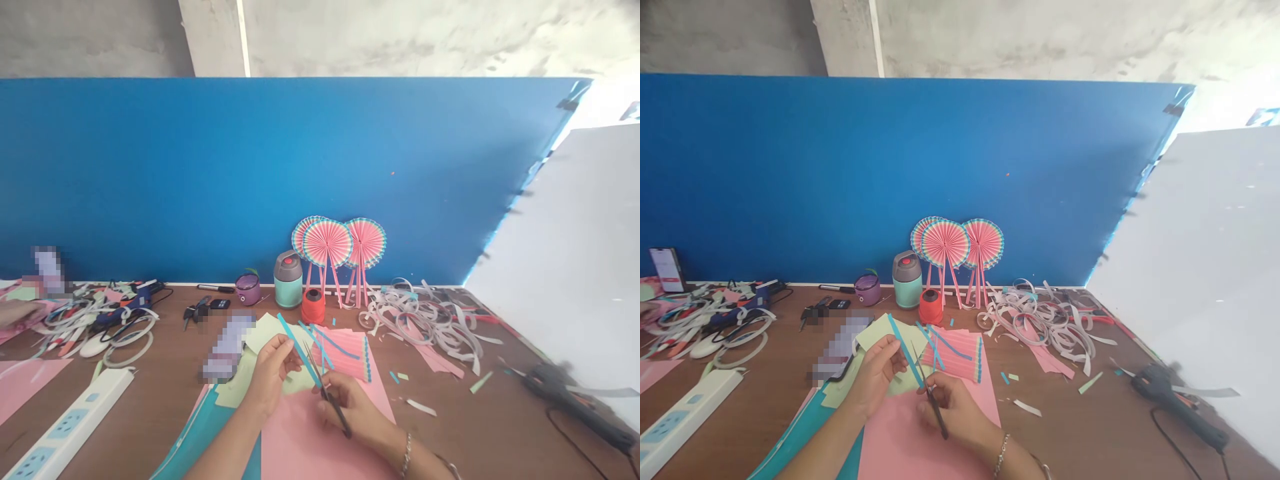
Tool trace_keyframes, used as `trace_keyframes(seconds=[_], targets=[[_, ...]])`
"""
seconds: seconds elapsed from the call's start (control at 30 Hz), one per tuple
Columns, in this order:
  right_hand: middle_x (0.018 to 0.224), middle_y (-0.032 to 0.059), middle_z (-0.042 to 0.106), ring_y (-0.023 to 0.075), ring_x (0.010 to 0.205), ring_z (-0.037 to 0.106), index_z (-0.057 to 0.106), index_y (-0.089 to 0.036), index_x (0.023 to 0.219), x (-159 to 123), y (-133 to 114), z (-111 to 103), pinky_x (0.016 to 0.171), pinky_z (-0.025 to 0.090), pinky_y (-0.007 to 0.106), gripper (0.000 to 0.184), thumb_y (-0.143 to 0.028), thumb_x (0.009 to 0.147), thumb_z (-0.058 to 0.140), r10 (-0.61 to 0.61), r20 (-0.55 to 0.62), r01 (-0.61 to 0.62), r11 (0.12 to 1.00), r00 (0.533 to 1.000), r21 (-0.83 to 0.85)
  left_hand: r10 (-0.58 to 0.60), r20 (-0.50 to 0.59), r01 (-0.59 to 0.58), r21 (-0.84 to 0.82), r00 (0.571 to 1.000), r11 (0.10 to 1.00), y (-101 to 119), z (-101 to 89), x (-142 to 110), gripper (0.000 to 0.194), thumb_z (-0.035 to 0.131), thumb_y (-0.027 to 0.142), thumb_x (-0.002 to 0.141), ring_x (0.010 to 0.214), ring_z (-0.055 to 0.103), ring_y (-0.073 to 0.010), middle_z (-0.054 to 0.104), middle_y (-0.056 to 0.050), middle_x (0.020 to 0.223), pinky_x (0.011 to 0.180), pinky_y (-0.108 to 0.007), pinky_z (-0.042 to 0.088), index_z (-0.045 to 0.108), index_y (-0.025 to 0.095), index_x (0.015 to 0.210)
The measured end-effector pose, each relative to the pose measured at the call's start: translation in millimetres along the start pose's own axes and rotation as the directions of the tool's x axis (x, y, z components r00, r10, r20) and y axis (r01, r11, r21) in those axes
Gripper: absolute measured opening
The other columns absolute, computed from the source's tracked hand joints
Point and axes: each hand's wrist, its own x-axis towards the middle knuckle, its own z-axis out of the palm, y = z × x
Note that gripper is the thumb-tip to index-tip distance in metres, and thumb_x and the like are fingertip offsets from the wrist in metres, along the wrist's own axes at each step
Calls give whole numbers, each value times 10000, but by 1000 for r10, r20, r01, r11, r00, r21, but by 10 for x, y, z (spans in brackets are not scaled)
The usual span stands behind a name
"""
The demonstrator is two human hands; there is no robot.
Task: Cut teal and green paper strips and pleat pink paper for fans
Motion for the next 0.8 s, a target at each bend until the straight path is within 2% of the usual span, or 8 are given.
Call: trace_keyframes(seconds=[0.27, 0.53, 0.8], targets=[[522, -66, 484, 74, 442, 459, 508, -163, 754, -11, -46, -7, 439, 365, 193, 265, -361, 664, 660, -9, 26, 9, 999, 1000, -31, 22, -49, -19, 53, 999, 998, -28, -17, 15, 250, 686, 347, 661, 597, 543, -111, 517, 29, 627, 547, -221, 479, 506, 174, 655], [453, -92, 428, 45, 367, 347, 521, -157, 737, 9, -38, -14, 371, 263, 169, 135, -213, 643, 600, 27, 17, -26, 998, 999, -59, 9, -71, -2, 91, 997, 996, -59, -23, 22, 249, 660, 358, 674, 583, 527, -101, 463, 58, 600, 563, -211, 467, 482, 186, 642], [437, -92, 433, 41, 353, 327, 568, -139, 787, 13, 5, -23, 360, 242, 166, 170, -226, 647, 611, 53, 19, -52, 997, 998, -63, 11, -93, -1, 111, 996, 994, -59, -21, 16, 275, 669, 390, 662, 587, 519, -101, 473, 56, 605, 563, -207, 455, 485, 187, 640]])
